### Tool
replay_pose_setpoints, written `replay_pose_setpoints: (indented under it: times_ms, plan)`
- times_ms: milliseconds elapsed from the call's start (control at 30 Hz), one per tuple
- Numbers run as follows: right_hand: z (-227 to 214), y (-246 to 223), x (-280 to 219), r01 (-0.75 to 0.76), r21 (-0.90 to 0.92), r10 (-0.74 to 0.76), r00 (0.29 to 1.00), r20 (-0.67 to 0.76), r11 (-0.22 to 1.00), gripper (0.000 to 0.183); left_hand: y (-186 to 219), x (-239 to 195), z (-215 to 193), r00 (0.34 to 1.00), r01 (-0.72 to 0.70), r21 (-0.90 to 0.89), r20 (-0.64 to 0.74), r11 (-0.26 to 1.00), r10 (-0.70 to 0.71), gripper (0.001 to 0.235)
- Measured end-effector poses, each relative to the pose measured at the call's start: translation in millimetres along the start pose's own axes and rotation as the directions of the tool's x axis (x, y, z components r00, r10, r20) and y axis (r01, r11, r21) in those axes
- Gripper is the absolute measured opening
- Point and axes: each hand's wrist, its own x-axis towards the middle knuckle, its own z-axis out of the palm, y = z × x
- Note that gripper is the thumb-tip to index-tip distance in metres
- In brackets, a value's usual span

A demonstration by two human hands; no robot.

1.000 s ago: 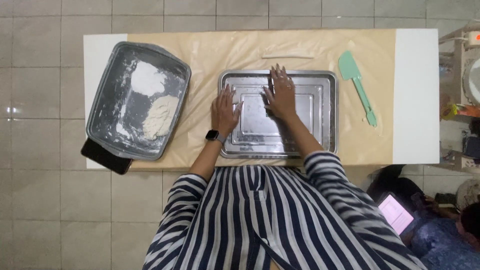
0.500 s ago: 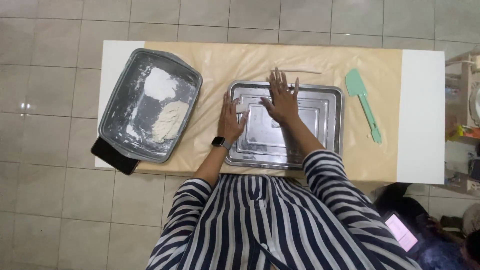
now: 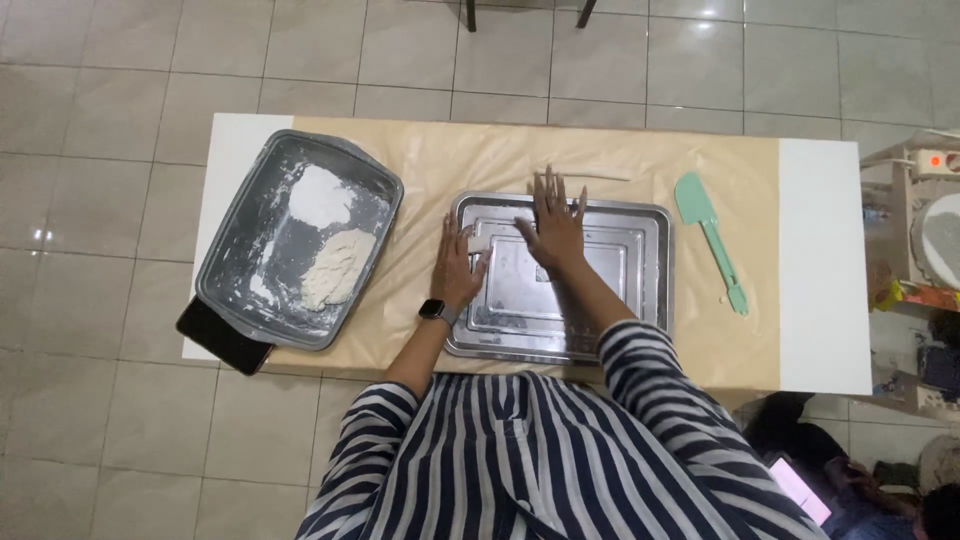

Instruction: Rolling small pieces of dough into long thin strips on a metal tray.

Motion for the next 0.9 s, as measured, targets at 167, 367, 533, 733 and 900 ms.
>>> replay_pose_setpoints:
  times_ms: [167,367,533,733,900]
  plan:
    - [36,-16,-26,0.050,0.088,-0.061,0.989,0.137,0.995,0.077,-3,-3,1,1.000,-0.005,-0.009,-0.016,1.000,0.004,0.047]
    - [104,7,-41,0.350,0.027,-0.350,0.936,-0.027,0.936,0.066,3,0,-4,1.000,0.007,-0.032,-0.010,0.999,-0.007,0.048]
    - [30,-6,-1,0.068,0.096,-0.068,0.998,-0.007,0.993,0.073,4,-2,-1,0.999,-0.013,-0.012,-0.030,1.000,0.012,0.046]
    - [61,-16,-53,0.229,0.164,-0.241,0.969,0.054,0.960,0.075,-2,1,-1,0.998,-0.047,-0.018,-0.050,0.999,0.046,0.044]
    - [92,29,-54,-0.034,0.391,0.020,0.999,0.039,0.920,0.063,13,4,-2,0.991,-0.133,0.164,-0.005,0.977,0.135,0.050]
